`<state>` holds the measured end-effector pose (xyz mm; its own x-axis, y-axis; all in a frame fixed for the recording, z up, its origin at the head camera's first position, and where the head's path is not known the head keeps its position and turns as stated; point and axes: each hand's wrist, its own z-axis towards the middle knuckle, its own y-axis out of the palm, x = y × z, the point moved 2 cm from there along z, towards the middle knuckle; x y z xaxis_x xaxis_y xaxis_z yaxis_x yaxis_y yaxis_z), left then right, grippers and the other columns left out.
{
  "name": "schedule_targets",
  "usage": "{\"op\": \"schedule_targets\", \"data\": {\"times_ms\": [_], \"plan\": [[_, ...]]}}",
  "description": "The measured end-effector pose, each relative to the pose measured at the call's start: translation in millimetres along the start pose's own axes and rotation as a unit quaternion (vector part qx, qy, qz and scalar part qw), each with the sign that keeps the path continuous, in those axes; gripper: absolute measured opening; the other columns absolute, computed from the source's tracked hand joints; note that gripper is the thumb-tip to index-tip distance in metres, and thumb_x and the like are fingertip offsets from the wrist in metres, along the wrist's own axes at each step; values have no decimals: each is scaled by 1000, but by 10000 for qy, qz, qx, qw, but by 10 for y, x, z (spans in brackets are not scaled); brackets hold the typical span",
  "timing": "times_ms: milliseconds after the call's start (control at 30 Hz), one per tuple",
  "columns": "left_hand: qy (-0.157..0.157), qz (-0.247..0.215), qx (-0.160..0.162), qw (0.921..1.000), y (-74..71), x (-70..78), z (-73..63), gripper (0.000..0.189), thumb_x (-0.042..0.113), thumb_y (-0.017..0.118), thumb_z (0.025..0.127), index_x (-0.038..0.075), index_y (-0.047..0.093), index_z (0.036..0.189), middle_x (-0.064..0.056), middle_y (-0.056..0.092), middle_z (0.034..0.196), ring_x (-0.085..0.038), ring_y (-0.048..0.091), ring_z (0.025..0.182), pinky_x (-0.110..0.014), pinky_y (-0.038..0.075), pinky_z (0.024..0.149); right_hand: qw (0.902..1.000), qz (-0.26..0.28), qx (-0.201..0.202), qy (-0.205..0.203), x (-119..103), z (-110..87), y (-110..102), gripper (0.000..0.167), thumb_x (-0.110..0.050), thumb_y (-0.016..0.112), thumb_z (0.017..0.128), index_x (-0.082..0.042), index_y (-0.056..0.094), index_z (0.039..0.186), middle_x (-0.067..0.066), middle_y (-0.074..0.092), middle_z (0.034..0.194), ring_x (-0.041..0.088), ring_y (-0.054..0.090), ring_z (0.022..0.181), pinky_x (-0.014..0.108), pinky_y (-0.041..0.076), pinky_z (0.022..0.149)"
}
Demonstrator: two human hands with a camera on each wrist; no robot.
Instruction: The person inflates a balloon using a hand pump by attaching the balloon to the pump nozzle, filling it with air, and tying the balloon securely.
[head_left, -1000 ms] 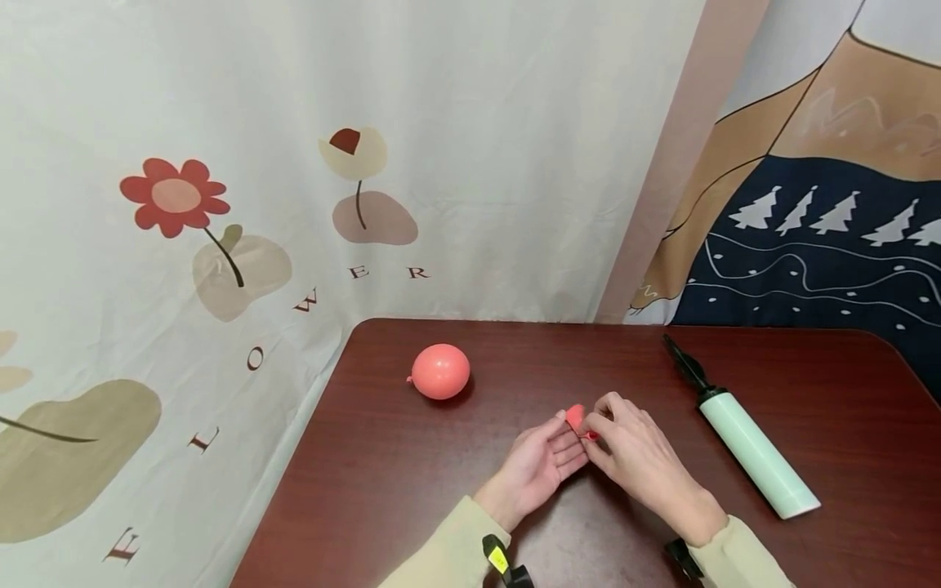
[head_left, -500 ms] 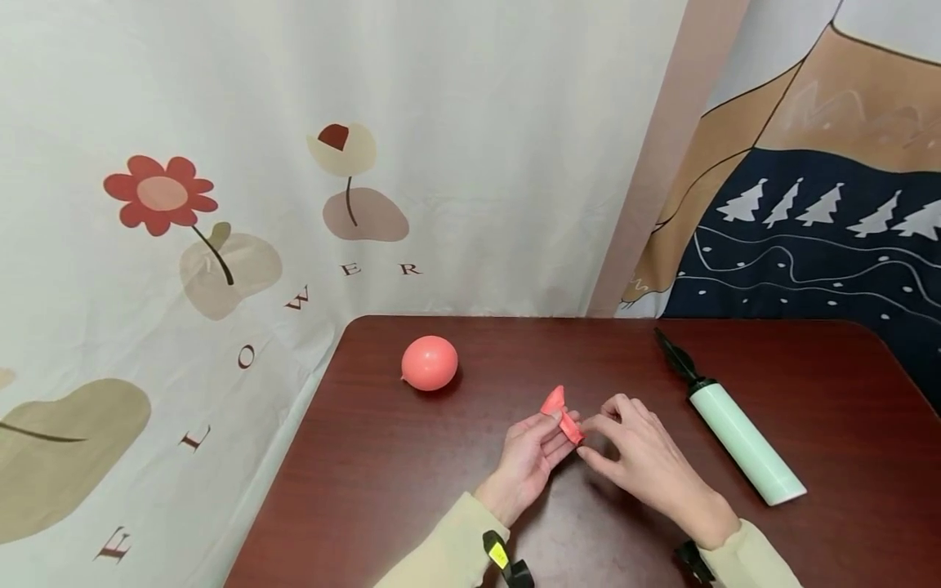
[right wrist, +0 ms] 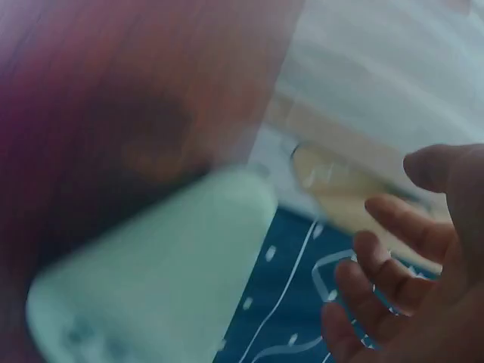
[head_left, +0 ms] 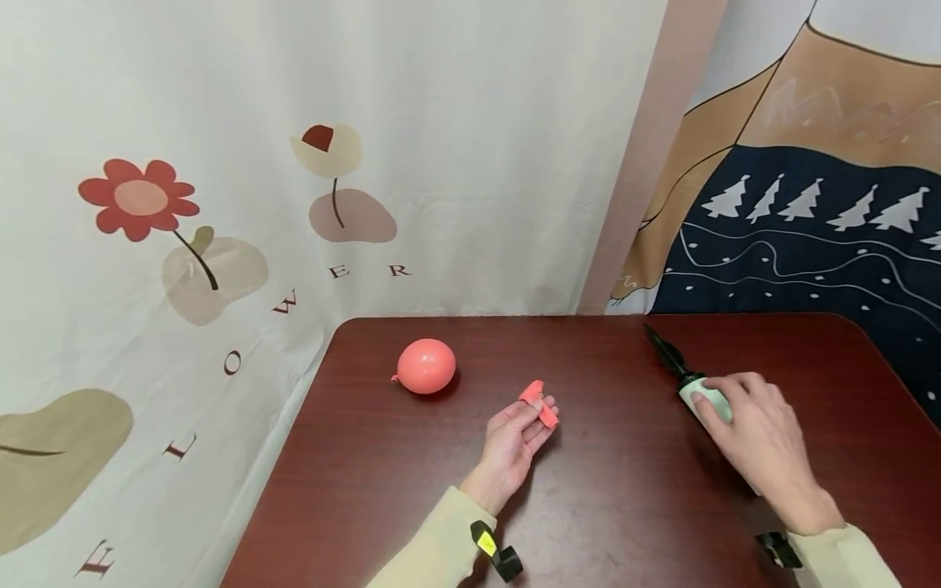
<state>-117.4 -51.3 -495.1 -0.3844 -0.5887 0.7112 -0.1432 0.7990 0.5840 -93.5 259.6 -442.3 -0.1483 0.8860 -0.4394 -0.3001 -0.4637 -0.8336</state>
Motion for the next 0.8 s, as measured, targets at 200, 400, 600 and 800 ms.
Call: {"op": "schedule_targets", "data": {"times_ms": [200, 400, 600, 800], "plan": [[22, -169, 129, 9998, -75, 85, 41, 45, 8, 68, 100, -10, 54, 140, -22, 68, 129, -33, 67, 120, -40, 54, 101, 9955, -161, -732, 583, 302, -11, 2, 63, -44, 63, 102, 12, 56, 131, 39, 51, 127, 58, 47, 108, 70, 40, 80], [38, -262, 174, 9995, -111, 152, 72, 52, 11, 66, 102, -7, 49, 148, -24, 62, 138, -34, 63, 127, -38, 53, 101, 9825, -444, -1629, 785, 451, -35, 129, 92, -62, 63, 96, 22, 48, 131, 42, 53, 113, 53, 53, 90, 62, 46, 73], [-4, -382, 197, 9991, -110, 187, 100, 53, 13, 67, 102, -5, 49, 149, -24, 59, 143, -36, 58, 133, -38, 52, 103, 9724, -582, -2083, 881, 527, -48, 213, 95, -57, 73, 90, 27, 44, 122, 36, 52, 96, 41, 52, 75, 54, 48, 66], [-10, -535, 192, 9984, -101, 205, 114, 53, 13, 66, 103, -6, 47, 149, -23, 58, 144, -36, 55, 135, -40, 49, 107, 9658, -427, -2332, 1054, 547, -42, 239, 65, -36, 74, 92, 21, 46, 107, 26, 52, 84, 33, 52, 67, 48, 48, 56]]}}
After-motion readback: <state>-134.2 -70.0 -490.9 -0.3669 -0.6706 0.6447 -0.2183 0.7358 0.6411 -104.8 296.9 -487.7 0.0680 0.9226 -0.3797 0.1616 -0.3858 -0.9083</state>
